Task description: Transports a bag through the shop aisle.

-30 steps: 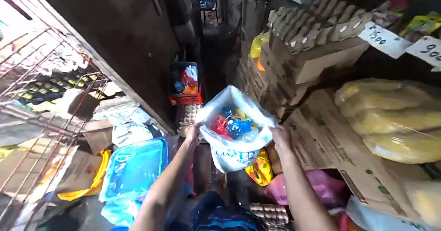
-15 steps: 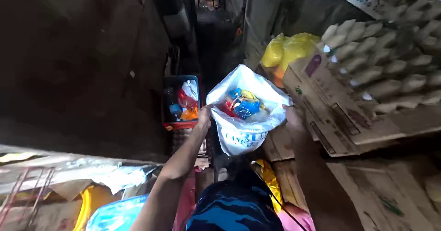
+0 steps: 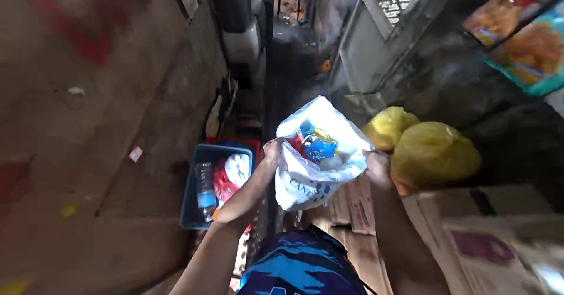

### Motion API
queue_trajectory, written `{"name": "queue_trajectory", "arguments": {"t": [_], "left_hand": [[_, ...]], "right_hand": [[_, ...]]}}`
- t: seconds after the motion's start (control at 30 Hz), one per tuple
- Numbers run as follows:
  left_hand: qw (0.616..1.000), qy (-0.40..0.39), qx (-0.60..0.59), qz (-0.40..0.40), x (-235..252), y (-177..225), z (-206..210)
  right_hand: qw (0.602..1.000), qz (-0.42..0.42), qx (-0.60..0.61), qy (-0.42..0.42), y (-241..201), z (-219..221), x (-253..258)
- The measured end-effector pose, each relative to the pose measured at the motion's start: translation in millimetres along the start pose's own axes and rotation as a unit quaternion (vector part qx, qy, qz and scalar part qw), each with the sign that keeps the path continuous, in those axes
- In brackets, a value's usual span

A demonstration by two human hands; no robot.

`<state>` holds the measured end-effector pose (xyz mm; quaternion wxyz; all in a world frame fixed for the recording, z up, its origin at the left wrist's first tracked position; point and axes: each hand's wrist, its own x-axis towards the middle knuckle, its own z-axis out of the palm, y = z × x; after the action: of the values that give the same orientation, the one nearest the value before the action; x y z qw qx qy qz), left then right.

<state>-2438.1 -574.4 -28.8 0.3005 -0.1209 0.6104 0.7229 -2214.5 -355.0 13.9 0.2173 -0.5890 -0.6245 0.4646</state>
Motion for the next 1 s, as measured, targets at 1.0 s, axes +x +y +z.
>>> {"name": "queue_trajectory", "arguments": {"t": [1.0], "left_hand": [[0.95, 0.274, 0.144, 0.036, 537, 322, 45]], "right_hand": [[0.935, -0.151, -0.064, -0.315, -448, 521, 442]]}}
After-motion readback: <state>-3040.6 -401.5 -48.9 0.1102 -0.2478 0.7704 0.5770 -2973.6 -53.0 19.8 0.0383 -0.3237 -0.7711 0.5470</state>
